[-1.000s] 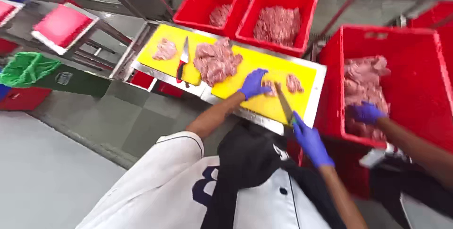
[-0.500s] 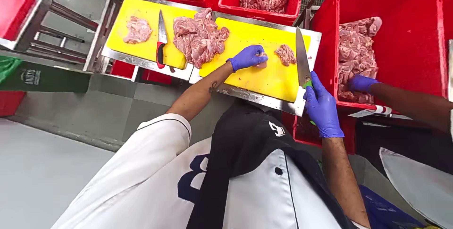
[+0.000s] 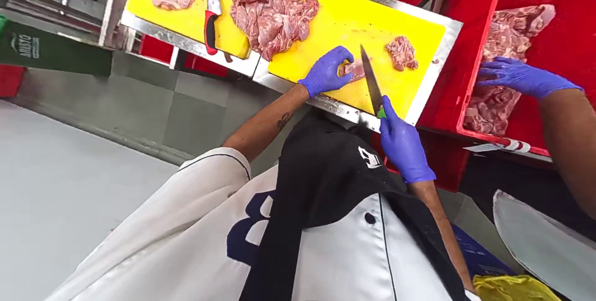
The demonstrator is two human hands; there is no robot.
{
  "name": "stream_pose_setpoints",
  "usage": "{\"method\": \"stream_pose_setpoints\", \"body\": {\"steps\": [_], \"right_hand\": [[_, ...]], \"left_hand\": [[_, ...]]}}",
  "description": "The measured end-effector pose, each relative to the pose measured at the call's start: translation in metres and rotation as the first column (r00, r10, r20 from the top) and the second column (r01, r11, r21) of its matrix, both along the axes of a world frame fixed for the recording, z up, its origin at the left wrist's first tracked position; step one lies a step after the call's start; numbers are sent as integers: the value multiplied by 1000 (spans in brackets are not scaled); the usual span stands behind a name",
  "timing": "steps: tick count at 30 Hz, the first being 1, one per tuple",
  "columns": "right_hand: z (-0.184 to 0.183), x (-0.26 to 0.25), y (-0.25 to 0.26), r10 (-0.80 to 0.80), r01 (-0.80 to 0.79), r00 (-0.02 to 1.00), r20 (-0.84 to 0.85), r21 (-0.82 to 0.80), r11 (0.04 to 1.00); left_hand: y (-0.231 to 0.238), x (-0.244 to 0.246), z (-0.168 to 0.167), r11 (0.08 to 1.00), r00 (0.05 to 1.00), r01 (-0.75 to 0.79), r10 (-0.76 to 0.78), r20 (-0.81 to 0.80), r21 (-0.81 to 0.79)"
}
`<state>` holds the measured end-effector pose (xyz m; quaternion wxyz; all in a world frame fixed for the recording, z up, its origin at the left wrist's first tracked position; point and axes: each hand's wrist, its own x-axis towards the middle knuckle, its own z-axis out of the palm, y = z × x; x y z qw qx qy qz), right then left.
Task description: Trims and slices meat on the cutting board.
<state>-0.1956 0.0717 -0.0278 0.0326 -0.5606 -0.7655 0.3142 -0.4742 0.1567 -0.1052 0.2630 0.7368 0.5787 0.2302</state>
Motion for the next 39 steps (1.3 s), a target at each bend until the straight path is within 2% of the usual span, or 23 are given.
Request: {"method": "stream_pose_setpoints", "body": {"steps": [2, 5, 7, 11, 13, 16, 19, 21, 24, 26, 29, 31, 35, 39], "right_hand": [[19, -2, -11, 127, -126, 981, 144, -14, 992], [21, 2, -16, 181, -178, 958, 221, -36, 983], [10, -7, -6, 173, -169, 964, 201, -36, 985], [-35, -71, 51, 87, -90, 994, 72, 41, 995], [-36, -85, 69, 79, -81, 996, 33, 72, 994], [-21, -68, 69, 48, -47, 997, -58, 31, 998], [-2, -35, 61, -74, 73, 987, -144, -15, 997], [8, -17, 53, -61, 59, 996, -70, -25, 998], [12, -5, 30, 47, -44, 995, 88, -30, 999], [15, 0, 16, 99, -97, 980, 172, -18, 995], [11, 5, 12, 126, -126, 967, 222, -14, 992], [-2, -9, 27, 115, -115, 972, 203, -10, 993], [-35, -58, 73, 37, -38, 999, 24, 51, 998], [-26, -46, 87, 54, -53, 996, -68, 26, 998]], "left_hand": [[-3, 4, -5, 997, 998, 60, -59, -24, 56], [-4, 7, -6, 997, 995, 57, -53, -86, 51], [-5, 7, -8, 996, 995, 48, -42, -93, 69], [-4, 8, -7, 994, 993, 74, -66, -100, 79], [1, 8, -3, 996, 993, 69, -63, -101, 57], [17, 0, 2, 996, 992, -80, 76, -104, -31], [39, -14, 5, 961, 963, -264, 257, -85, -82], [43, -11, 4, 978, 980, -196, 197, 4, -71], [31, 12, -2, 1000, 998, -3, 4, 66, -6], [22, 23, -12, 998, 1000, 0, -2, 22, 60], [19, 27, -15, 998, 999, -30, 31, -28, 62], [20, 28, -13, 999, 998, -34, 36, -50, 35], [23, 23, -10, 1000, 999, -19, 20, -27, 25], [24, 2, -5, 999, 994, 31, -27, 106, -41]]}}
